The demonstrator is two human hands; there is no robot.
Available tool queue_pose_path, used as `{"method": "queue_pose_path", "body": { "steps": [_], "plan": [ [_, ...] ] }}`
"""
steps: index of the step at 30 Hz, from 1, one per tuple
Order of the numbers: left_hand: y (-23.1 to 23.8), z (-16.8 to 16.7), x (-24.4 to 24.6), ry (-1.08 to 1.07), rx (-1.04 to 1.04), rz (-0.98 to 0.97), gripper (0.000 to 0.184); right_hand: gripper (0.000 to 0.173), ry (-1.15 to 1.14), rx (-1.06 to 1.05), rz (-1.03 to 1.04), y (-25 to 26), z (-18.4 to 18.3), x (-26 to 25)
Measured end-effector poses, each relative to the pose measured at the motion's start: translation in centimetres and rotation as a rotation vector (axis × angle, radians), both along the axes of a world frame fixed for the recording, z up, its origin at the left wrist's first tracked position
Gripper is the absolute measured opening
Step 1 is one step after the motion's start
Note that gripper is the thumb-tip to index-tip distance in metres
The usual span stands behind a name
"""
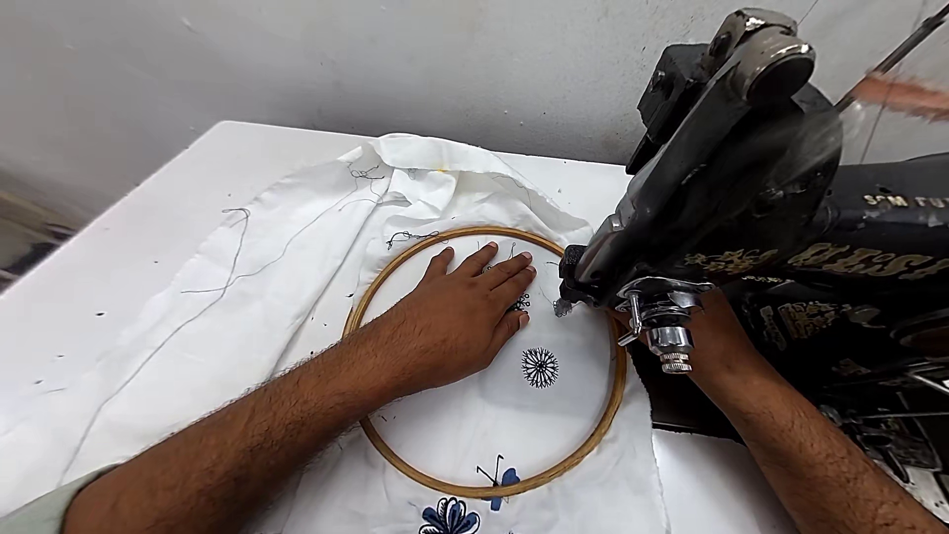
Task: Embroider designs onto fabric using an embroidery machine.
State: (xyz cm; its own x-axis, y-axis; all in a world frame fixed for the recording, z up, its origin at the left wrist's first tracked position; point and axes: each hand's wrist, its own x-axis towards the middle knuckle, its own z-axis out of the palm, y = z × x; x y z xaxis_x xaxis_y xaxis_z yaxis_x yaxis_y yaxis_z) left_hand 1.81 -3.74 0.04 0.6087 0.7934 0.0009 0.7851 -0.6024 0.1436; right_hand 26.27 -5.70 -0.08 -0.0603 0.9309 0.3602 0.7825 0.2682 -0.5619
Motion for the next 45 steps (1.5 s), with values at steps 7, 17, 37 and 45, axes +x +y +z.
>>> {"method": "queue_pose_path", "body": {
  "steps": [7, 17, 37, 45],
  "plan": [
    [-0.1, 0.0, 0.1, 0.001, -0.007, -0.015, 0.057, 0.021, -0.046, 0.006, -0.004, 0.0, 0.5, 0.0],
    [-0.2, -0.1, 0.2, -0.01, 0.003, -0.029, 0.056, 0.018, -0.135, -0.024, -0.009, 0.0, 1.1, -0.1],
    [-0.6, 0.4, 0.1, 0.037, -0.026, -0.039, 0.057, 0.016, -0.078, -0.042, -0.018, -0.2, 1.2, -0.2],
    [-0.7, 0.4, 0.1, 0.034, -0.017, -0.04, 0.056, 0.016, -0.102, -0.033, 0.003, -0.2, 1.3, -0.1]
  ]
}}
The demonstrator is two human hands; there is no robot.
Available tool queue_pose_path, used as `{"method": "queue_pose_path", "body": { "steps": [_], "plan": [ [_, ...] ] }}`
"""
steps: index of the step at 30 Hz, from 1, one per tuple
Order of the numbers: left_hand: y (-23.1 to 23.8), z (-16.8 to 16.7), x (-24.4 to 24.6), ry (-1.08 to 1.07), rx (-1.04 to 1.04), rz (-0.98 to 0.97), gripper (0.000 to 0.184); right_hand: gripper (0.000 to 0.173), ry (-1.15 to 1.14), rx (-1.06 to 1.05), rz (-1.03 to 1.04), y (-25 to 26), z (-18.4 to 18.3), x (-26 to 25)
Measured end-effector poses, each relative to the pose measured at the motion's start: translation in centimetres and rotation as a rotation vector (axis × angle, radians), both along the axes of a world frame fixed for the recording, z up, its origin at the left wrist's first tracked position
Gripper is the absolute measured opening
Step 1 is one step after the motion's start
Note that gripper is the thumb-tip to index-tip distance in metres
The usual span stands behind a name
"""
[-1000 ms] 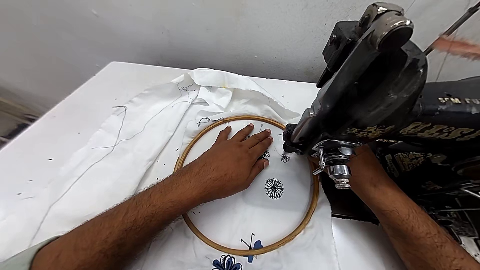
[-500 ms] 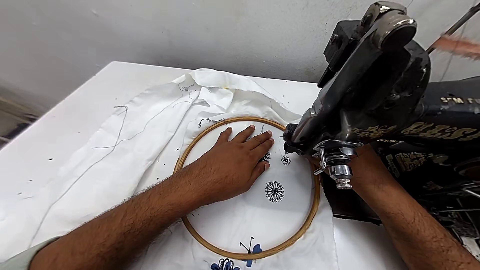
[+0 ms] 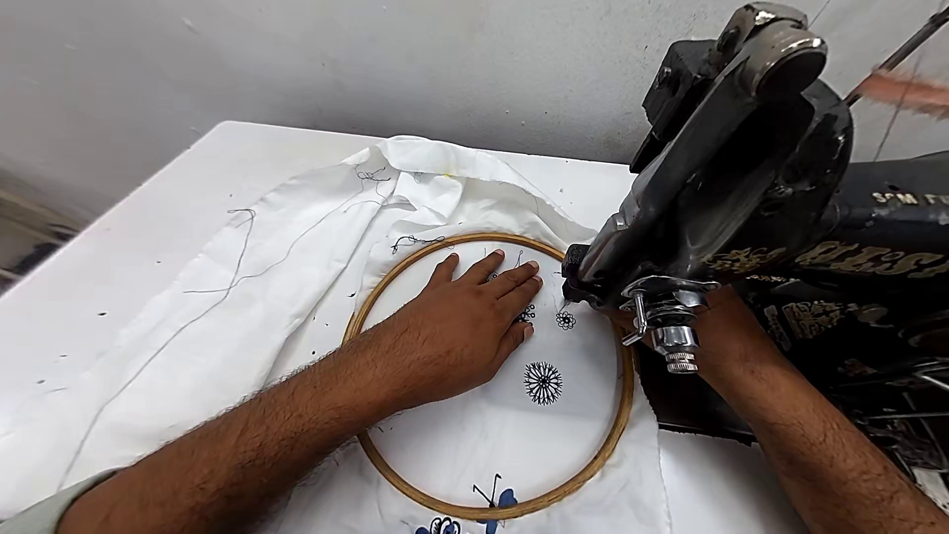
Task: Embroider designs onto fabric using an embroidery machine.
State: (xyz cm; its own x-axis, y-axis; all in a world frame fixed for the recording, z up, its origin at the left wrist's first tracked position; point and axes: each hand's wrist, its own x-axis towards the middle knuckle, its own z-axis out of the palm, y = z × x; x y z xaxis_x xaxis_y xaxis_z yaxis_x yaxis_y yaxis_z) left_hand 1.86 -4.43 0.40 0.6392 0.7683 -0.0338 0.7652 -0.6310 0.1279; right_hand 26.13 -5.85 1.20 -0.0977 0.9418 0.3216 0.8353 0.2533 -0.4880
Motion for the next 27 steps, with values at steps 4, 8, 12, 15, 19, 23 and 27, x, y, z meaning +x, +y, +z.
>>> {"method": "queue_pose_path", "body": {
  "steps": [4, 8, 12, 15, 19, 23, 27],
  "plan": [
    [-0.2, 0.3, 0.0, 0.014, -0.021, 0.004, 0.056, 0.013, 0.019, -0.084, -0.042, -0.2, 0.5, -0.2],
    [-0.2, 0.4, -0.1, 0.032, -0.026, 0.002, 0.057, 0.013, 0.009, -0.063, -0.022, 0.1, -0.4, 0.1],
    [-0.1, 0.3, -0.2, 0.02, -0.015, 0.008, 0.056, 0.012, 0.026, -0.031, -0.007, -0.1, -0.5, 0.0],
    [-0.3, 0.4, -0.1, 0.021, -0.021, 0.012, 0.056, 0.013, 0.021, -0.014, 0.011, 0.1, -0.7, 0.2],
    [-0.4, 0.7, -0.2, 0.039, -0.034, 0.015, 0.056, 0.015, 0.03, -0.031, 0.017, 0.2, -0.8, 0.3],
    [-0.4, 0.6, -0.4, 0.045, -0.026, 0.017, 0.057, 0.021, -0.004, 0.029, 0.047, 0.6, -1.3, 0.4],
    [-0.3, 0.6, -0.4, 0.045, -0.024, 0.022, 0.057, 0.022, -0.013, 0.035, 0.056, 0.8, -1.5, 0.6]
  ]
}}
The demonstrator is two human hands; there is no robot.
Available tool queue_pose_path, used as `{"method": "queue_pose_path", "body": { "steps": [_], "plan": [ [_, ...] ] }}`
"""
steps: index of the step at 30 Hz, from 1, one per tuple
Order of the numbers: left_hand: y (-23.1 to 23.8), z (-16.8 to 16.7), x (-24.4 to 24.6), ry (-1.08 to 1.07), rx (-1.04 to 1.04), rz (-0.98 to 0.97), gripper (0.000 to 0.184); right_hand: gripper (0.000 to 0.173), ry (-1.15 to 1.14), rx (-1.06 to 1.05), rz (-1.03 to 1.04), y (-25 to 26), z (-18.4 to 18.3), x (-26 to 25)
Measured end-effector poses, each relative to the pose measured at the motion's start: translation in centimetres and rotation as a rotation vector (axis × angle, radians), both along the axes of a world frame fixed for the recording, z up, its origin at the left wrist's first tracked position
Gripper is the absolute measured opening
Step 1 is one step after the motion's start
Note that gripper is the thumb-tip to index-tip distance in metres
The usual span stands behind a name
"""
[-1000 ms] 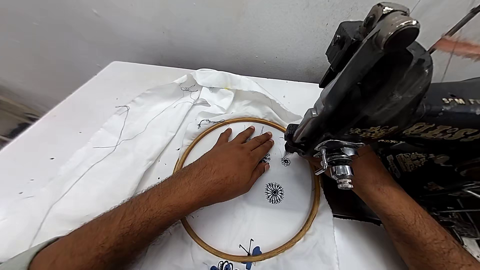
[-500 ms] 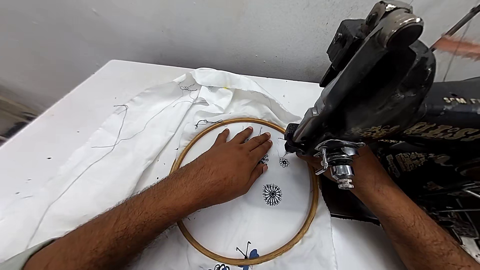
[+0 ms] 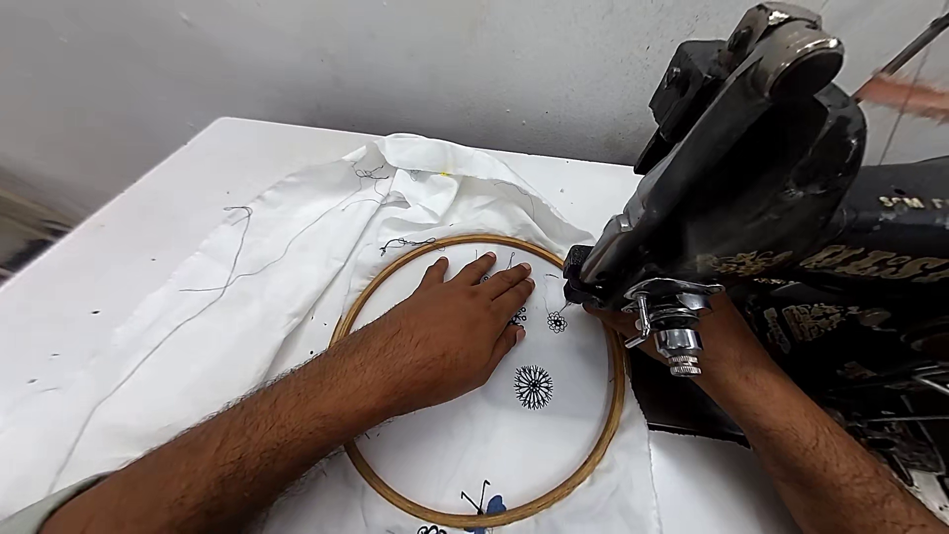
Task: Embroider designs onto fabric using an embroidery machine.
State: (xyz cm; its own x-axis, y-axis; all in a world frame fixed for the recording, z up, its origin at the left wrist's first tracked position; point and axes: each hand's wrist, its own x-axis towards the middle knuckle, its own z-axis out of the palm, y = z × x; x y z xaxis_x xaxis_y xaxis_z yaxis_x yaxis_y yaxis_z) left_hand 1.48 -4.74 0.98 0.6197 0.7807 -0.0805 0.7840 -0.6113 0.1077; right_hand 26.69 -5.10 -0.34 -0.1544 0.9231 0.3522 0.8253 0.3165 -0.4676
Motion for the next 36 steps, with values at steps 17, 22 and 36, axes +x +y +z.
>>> {"method": "queue_pose_path", "body": {
  "steps": [17, 22, 36],
  "plan": [
    [0.1, 0.1, -0.2, 0.018, -0.009, 0.015, 0.056, 0.021, 0.117, -0.009, 0.0, -0.2, -0.1, -0.4],
    [0.1, 0.3, -0.4, 0.027, -0.017, 0.02, 0.056, 0.016, 0.153, -0.051, -0.031, -1.0, 0.3, -0.8],
    [0.3, 0.2, -0.3, 0.01, -0.013, 0.031, 0.056, 0.025, 0.119, 0.041, 0.022, 0.4, -1.0, -0.4]
  ]
}}
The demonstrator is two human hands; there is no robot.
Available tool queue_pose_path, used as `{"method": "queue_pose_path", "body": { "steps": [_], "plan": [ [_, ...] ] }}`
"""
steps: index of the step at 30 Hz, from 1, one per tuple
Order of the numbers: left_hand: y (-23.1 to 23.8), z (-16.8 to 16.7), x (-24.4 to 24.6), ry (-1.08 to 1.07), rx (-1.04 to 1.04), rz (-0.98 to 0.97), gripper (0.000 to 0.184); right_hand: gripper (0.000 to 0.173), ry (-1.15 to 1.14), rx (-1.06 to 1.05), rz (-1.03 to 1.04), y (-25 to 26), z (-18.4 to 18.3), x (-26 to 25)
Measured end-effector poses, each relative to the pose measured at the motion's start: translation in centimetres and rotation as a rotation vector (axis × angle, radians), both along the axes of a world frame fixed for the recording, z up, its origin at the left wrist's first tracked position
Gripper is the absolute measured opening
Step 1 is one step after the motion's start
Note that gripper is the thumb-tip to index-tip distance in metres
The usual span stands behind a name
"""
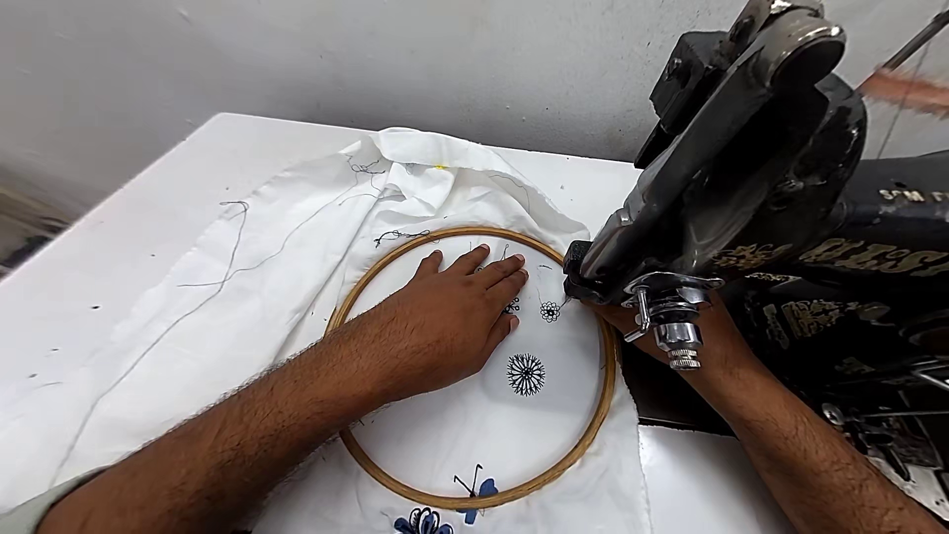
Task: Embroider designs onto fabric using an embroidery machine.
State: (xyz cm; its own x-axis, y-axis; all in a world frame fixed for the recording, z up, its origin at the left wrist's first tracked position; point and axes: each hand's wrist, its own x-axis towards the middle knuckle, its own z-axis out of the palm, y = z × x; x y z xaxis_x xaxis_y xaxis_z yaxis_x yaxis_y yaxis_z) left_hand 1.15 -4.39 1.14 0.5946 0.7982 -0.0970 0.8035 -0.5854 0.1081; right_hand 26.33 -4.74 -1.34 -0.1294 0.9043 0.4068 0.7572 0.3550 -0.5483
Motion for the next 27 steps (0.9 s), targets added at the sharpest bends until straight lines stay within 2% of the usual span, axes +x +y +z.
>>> {"method": "queue_pose_path", "body": {
  "steps": [6, 11, 18, 27],
  "plan": [
    [0.1, 0.0, -0.2, -0.002, 0.005, 0.013, 0.056, 0.025, 0.12, 0.034, 0.013, -0.1, -0.7, -0.3],
    [0.2, -0.1, 0.0, -0.012, 0.017, 0.016, 0.056, 0.024, 0.072, 0.017, 0.004, -0.5, -0.1, -0.2],
    [0.3, 0.0, -0.1, -0.007, 0.003, 0.02, 0.056, 0.024, 0.183, 0.018, 0.033, -0.9, -0.2, -0.3],
    [0.9, -0.9, 0.0, -0.042, 0.021, 0.003, 0.058, 0.023, 0.066, 0.026, -0.003, -0.9, 0.3, -0.2]
  ]
}}
